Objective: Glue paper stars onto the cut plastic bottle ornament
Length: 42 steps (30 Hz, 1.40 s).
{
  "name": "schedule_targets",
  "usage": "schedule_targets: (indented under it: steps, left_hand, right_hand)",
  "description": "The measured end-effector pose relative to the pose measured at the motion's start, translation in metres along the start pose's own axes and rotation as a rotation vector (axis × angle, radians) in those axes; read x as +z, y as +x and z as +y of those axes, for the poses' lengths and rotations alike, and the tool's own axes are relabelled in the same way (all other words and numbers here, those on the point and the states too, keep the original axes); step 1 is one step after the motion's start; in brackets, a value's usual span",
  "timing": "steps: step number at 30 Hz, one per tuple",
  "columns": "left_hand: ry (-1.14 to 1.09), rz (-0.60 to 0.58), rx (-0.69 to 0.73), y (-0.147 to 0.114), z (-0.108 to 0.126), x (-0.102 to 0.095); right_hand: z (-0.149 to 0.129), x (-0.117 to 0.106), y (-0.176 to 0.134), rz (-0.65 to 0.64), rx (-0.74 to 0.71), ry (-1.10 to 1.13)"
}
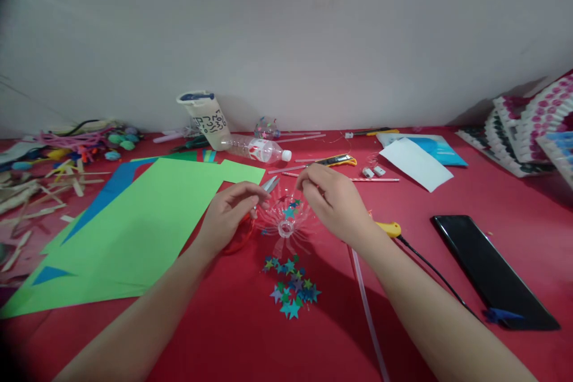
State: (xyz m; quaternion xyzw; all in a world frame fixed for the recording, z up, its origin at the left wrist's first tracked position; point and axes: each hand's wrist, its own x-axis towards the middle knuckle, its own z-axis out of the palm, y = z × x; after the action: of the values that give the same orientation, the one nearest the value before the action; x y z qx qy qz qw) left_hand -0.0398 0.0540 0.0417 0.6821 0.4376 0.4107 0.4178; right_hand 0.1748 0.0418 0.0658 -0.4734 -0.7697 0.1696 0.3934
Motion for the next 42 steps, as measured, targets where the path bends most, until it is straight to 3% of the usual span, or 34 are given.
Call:
schedule_targets:
  steps: [4, 8, 14, 19, 24, 27, 32, 35, 39, 42]
  left_hand:
    - [0.104, 0.080, 0.130, 0.000, 0.000, -0.001]
    - [0.233, 0.122, 0.206, 0.000, 0.002, -0.003]
    - [0.193, 0.083, 0.182, -0.003, 0.010, -0.007]
    - [0.223, 0.065, 0.078, -0.004, 0.003, -0.004]
    - [0.237, 0.018, 0.043, -0.004, 0.002, 0.001]
    - [0.153, -0.054, 0.053, -0.006, 0.012, 0.003]
    - [-0.061, -0.062, -0.007, -0.016, 0.035, 0.007]
    - [-0.119, -0.105, -0.034, -0.027, 0.048, 0.013]
    - [0.032, -0.093, 0.085, -0.043, 0.068, 0.021]
    - [0.222, -0.044, 0.214, -0.053, 0.078, 0.025]
  right_hand:
    - [-0.003, -0.002, -0.002, 0.018, 0.085, -0.002]
    - [-0.012, -0.006, -0.003, -0.070, 0.111, 0.089]
    - [-0.019, -0.007, -0.008, 0.014, 0.159, 0.254]
    - [0.002, 0.012, -0.008, 0.004, 0.251, 0.104]
    - [0.011, 0.017, -0.010, -0.009, 0.260, 0.153]
    - [0.003, 0.007, -0.013, -0.050, 0.234, 0.254]
    - [-0.018, -0.006, -0.025, -0.129, 0.258, 0.604]
    - [-0.033, -0.010, -0.035, -0.154, 0.254, 0.666]
    - [-0.054, -0.019, -0.047, -0.176, 0.266, 0.666]
    - [-0.064, -0.027, -0.056, -0.179, 0.229, 0.509]
